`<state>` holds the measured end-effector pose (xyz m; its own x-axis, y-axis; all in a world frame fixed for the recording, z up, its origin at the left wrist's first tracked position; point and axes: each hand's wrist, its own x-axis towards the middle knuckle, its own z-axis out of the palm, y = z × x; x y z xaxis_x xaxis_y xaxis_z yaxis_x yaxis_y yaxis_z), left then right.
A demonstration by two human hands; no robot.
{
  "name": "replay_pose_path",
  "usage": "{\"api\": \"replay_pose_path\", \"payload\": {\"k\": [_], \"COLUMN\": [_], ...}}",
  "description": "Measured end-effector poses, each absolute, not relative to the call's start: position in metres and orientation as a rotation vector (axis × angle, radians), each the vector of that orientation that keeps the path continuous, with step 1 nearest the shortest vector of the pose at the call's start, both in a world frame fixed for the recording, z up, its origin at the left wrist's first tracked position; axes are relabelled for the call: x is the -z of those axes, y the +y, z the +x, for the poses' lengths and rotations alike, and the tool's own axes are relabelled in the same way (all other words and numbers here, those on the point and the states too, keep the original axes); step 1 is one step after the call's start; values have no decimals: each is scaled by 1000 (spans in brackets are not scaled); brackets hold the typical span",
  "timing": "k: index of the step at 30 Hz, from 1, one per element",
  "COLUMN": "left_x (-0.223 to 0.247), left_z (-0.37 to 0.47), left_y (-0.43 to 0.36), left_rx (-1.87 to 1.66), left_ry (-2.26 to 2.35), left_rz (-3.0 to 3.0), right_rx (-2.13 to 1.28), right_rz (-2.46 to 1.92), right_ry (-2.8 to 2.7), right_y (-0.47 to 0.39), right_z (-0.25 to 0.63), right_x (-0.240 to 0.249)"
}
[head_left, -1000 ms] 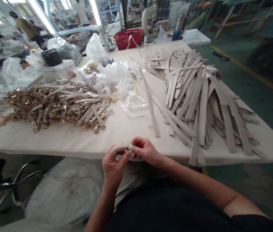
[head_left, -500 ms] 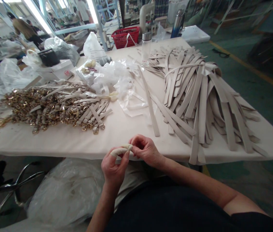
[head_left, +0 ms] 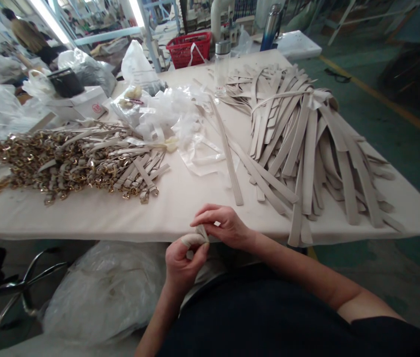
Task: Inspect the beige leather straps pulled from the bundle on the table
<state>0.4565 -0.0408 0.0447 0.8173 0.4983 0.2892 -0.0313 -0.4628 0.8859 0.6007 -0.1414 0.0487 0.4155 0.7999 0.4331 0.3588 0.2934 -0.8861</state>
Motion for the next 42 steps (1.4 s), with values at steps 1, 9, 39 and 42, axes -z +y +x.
{"api": "replay_pose_path", "payload": {"k": [1, 9, 39, 42], "left_x": [-43, -38, -51, -50], "left_z": [455, 449, 472, 472], "left_y": [-42, -42, -33, -35], "left_rx": [-624, -686, -555, -537], "left_ry": [388, 540, 468, 471], "left_rz": [1924, 1792, 1345, 1339], "right_rx": [-491, -711, -1116, -1130], "right_rz": [-1265, -1181, -818, -818], "right_ry": [-1121, -895, -330, -303], "right_y": [-141, -138, -132, -132], "right_z": [600, 592, 592, 592], "right_x": [-49, -51, -38, -37]}}
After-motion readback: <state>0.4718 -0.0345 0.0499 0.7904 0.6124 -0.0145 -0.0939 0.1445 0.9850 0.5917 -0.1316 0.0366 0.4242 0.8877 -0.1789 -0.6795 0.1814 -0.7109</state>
